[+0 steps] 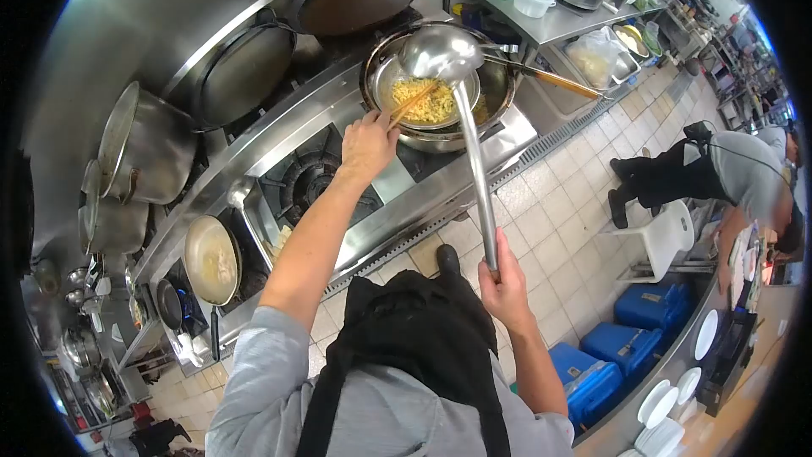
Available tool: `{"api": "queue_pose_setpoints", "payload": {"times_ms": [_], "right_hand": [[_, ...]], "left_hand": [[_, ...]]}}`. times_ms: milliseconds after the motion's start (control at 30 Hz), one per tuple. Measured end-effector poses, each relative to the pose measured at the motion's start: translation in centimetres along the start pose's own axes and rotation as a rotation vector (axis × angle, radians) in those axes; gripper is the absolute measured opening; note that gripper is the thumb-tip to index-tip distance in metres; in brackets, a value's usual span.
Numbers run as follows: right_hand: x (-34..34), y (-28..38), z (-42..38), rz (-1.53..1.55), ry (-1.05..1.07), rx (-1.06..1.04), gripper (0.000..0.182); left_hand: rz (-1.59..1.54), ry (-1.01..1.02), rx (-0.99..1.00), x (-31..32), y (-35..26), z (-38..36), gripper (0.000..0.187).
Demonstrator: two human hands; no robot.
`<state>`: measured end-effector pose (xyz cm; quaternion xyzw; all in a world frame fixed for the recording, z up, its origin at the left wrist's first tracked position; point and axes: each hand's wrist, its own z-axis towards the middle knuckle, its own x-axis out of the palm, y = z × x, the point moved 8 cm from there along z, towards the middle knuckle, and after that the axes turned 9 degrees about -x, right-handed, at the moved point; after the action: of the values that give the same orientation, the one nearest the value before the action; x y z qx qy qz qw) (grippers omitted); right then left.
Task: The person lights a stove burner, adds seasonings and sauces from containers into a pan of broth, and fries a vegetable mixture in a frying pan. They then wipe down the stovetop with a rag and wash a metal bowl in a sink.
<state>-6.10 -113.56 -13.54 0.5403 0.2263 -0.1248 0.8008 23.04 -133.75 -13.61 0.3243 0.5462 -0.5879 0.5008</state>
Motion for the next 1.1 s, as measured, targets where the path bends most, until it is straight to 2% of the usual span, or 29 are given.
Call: {"api": "queue_pose_setpoints", "payload": {"times_ms": [33,133,233,300,367,400,567,633,767,833,867,933,967,1033,1100], "right_hand": [[-0.2,-0.4,-0.2,0.002,0.005,0.007,0.064],[-1.3,-2.0,-1.2,0.079,-0.099,0.069,0.065],[-1.5,-3.8,-1.2,0.026,-0.126,0.042,0.066],[-1.5,-4.9,-1.1,-0.055,-0.090,0.031,0.067],[-0.8,-6.5,-1.4,0.007,0.049,0.164,0.068],[-1.0,-6.5,-1.5,0.019,0.035,0.185,0.069],[-2.1,-4.8,-2.1,0.107,-0.050,0.156,0.069],[-2.4,-3.8,-1.9,-0.031,-0.108,-0.042,0.069],[-1.1,-7.2,-2.1,-0.017,-0.064,0.029,0.070],[-0.3,-7.9,-1.3,-0.066,0.106,0.105,0.069],[-0.4,-7.0,-1.0,-0.066,0.110,0.093,0.069],[0.6,-6.1,-1.6,0.244,0.184,0.344,0.066],[0.9,-5.1,-1.6,0.245,0.189,0.343,0.066],[1.1,-2.8,-0.1,0.271,0.133,0.210,0.064],[1.9,-0.8,1.1,0.287,0.109,0.156,0.065]], "left_hand": [[0.024,0.057,0.037,0.7,-0.2,0.0,0.036],[0.042,0.065,0.089,1.5,-0.3,-0.1,0.028],[0.034,0.127,0.017,1.0,-0.8,-0.6,0.029],[0.024,0.144,0.017,0.9,-1.2,-0.6,0.030],[0.026,0.148,0.005,1.0,-1.4,-0.6,0.031],[0.018,0.147,0.005,1.1,-1.5,-0.5,0.030],[0.047,0.146,-0.006,1.0,-2.1,-0.7,0.025],[0.035,0.106,-0.003,1.0,-2.2,-0.6,0.022],[0.057,0.173,-0.052,0.7,-2.0,-0.5,0.025],[0.016,0.184,-0.053,0.8,-2.2,-0.5,0.026],[-0.003,0.165,-0.054,1.1,-2.0,-0.4,0.024],[-0.001,0.171,-0.066,0.7,-1.9,-0.4,0.024],[-0.002,0.196,-0.063,0.9,-2.0,-0.7,0.023],[-0.032,0.162,-0.089,1.5,-1.6,-0.5,0.021],[-0.158,0.213,-0.101,1.4,-1.3,-0.8,0.029]]}}
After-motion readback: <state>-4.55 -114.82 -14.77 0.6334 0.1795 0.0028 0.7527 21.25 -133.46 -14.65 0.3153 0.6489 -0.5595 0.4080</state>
